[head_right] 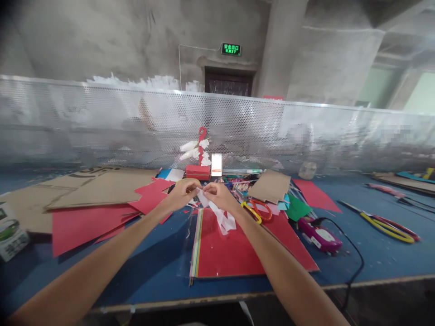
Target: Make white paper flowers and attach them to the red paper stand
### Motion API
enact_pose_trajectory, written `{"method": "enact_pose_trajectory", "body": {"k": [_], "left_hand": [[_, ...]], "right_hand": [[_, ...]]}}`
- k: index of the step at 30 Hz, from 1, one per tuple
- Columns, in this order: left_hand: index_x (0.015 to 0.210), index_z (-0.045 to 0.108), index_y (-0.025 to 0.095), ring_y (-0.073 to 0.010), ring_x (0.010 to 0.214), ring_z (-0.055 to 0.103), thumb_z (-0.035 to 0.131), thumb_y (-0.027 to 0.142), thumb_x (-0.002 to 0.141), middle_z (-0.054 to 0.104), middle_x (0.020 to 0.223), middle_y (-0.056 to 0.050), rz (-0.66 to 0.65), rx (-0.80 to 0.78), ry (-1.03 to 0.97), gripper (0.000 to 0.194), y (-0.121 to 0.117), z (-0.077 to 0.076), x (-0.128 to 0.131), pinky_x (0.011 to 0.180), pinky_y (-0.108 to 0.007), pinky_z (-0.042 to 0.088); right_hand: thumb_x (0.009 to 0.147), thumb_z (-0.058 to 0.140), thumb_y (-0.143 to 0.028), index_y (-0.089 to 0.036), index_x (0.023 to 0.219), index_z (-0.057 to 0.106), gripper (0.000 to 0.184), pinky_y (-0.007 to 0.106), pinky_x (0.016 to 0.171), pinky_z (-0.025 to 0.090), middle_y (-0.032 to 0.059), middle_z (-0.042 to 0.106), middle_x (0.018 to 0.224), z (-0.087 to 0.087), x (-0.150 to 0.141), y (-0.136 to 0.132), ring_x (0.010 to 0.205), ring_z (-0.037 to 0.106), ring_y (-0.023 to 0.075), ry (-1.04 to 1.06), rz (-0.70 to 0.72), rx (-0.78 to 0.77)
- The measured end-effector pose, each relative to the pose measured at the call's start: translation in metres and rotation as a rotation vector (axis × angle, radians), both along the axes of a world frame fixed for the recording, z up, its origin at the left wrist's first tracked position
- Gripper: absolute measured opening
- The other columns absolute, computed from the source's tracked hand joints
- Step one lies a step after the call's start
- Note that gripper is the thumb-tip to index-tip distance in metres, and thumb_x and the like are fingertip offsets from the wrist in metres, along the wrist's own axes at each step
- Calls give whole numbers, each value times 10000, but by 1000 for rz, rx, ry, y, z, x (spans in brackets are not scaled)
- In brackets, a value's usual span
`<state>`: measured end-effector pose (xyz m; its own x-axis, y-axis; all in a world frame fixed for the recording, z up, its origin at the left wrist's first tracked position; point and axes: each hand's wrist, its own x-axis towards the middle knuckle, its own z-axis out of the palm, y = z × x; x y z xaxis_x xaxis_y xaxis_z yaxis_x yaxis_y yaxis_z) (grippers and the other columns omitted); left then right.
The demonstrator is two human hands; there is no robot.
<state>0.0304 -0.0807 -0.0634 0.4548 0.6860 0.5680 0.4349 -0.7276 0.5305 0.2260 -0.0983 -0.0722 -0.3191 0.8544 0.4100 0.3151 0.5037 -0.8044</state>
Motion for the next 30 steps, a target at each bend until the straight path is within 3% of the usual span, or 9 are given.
{"method": "enact_pose_trajectory", "body": {"k": [5,10,14,20,30], "left_hand": [[885,640,180,-167,740,650,539,290,853,699,845,-41,6,-50,-75,152,5,-4,-2,670,-253,464],[873,627,175,-164,725,653,568,292,832,702,848,-45,-7,-105,-104,138,9,-6,-5,662,-255,478],[875,629,174,-154,715,646,564,271,829,701,832,-40,-24,-99,-93,125,14,-8,-6,666,-253,477],[907,647,176,-142,748,629,543,170,792,692,899,-34,-74,-59,31,155,12,-2,-8,665,-236,466],[926,668,161,-150,763,635,509,137,793,687,878,-37,-93,-66,153,208,11,-2,-12,691,-239,468]], "right_hand": [[796,600,-278,-147,930,673,201,276,679,471,49,703,790,0,2,1,716,648,173,-41,19,-19],[828,609,-385,-159,930,681,258,281,699,482,55,714,843,-1,0,-1,761,661,188,-61,50,6],[792,651,-371,-156,858,670,225,266,669,471,44,701,767,-1,-1,-2,722,654,184,-82,2,34],[811,598,-311,-160,831,660,164,245,626,444,26,677,719,2,-1,-5,647,619,153,-161,-39,79],[844,562,-305,-145,864,685,203,237,673,465,54,716,820,3,-1,-8,751,662,172,-247,-14,106]]}}
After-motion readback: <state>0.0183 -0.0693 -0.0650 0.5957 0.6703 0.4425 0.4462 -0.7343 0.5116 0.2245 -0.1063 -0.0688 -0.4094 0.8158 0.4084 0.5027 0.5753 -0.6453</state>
